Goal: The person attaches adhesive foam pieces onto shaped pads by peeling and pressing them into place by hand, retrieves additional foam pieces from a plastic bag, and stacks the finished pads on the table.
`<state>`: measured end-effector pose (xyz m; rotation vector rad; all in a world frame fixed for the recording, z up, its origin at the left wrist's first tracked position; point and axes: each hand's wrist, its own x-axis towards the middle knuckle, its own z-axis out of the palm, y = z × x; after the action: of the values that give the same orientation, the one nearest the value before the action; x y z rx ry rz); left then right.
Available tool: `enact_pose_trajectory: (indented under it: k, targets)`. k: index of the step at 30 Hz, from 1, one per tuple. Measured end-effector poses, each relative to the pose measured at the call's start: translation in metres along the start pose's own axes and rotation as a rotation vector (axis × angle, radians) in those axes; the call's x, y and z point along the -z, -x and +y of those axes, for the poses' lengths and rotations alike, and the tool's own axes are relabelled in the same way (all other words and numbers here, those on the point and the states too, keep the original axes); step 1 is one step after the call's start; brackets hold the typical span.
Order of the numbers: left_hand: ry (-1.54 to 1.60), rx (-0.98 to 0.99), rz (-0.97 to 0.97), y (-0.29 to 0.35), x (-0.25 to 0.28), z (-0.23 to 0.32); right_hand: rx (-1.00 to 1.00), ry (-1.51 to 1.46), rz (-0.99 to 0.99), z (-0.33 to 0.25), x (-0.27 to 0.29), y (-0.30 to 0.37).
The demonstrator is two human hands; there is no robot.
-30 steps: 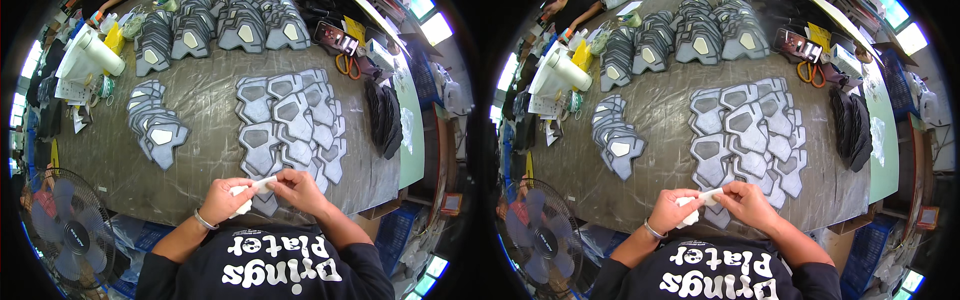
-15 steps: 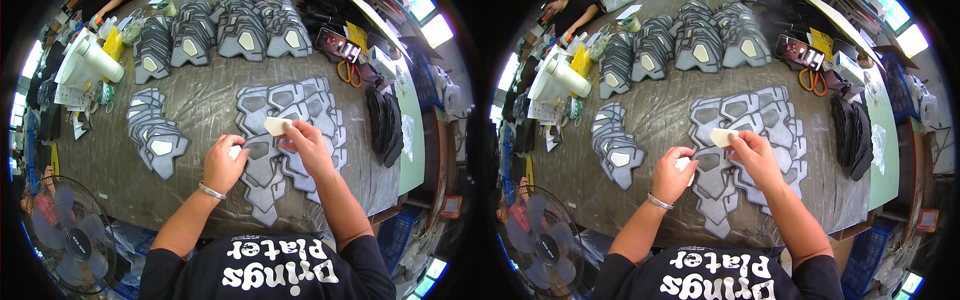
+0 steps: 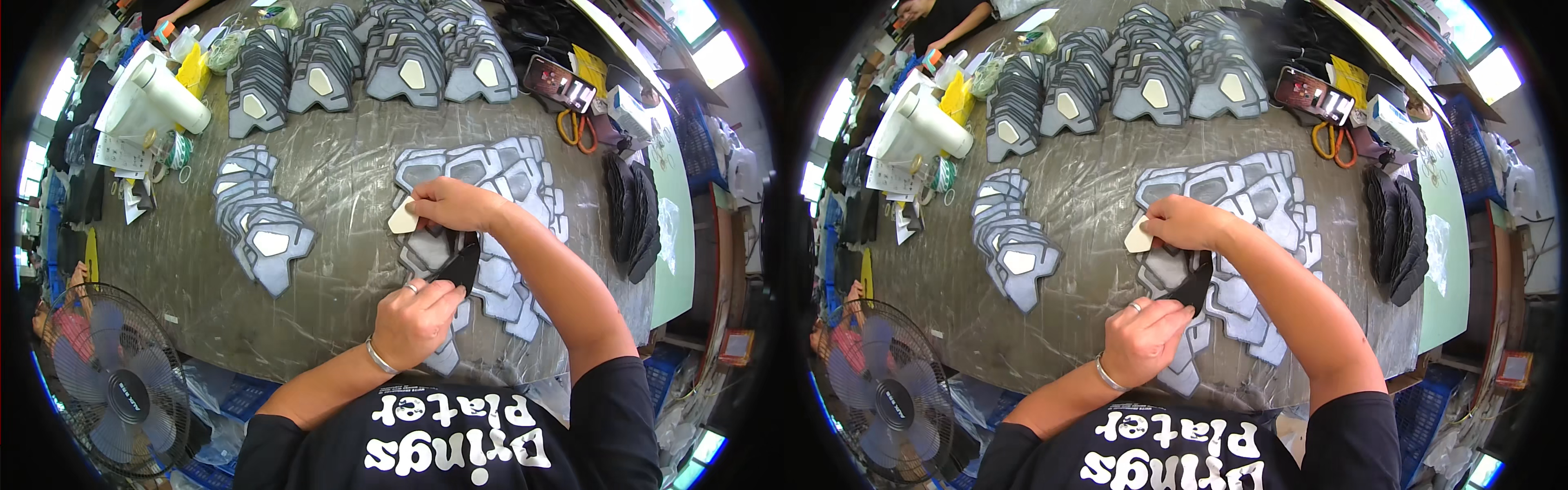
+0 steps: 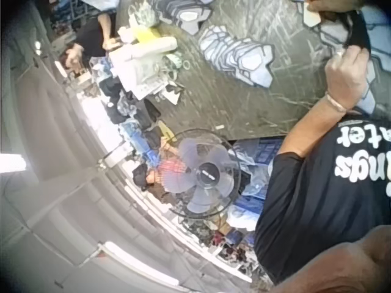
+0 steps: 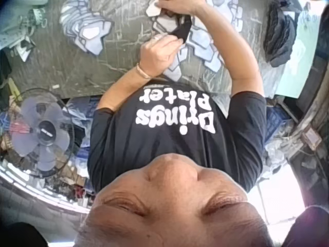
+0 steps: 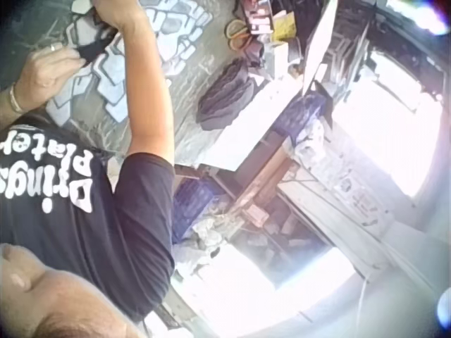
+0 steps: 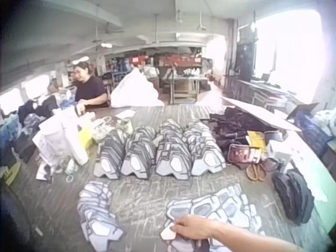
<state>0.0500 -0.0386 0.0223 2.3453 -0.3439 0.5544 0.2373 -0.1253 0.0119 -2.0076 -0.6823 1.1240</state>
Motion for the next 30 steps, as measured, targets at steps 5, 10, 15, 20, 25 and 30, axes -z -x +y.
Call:
enact_pose_trajectory:
  k: [5, 10, 15, 20, 25, 30]
  targets:
    - [-0.008, 0.046, 0.008, 0.003, -0.006, 0.006, 0.108, 0.067, 0.083, 0.003, -0.007, 0.006]
    - [-0.019, 0.117, 0.055, 0.003, -0.003, -0.004, 0.365, 0.284, 0.203, -0.004, -0.007, 0.017]
    - [-0.02, 0.063, 0.069, 0.006, -0.002, 0.001, 0.492, 0.619, 0.217, -0.005, 0.013, 0.025]
    - [0.006, 0.041, 0.078, 0.005, -0.001, 0.004, 0.753, 0.726, 0.207, 0.016, 0.012, 0.013]
    - [0.073, 0.036, 0.106, 0.012, -0.002, 0.001, 0.741, 0.758, 0.229, 0.022, 0.011, 0.017]
    - [0.175, -0.083, 0.073, 0.035, -0.005, -0.008, 0.871, 0.561, 0.498, 0.029, 0.013, 0.021]
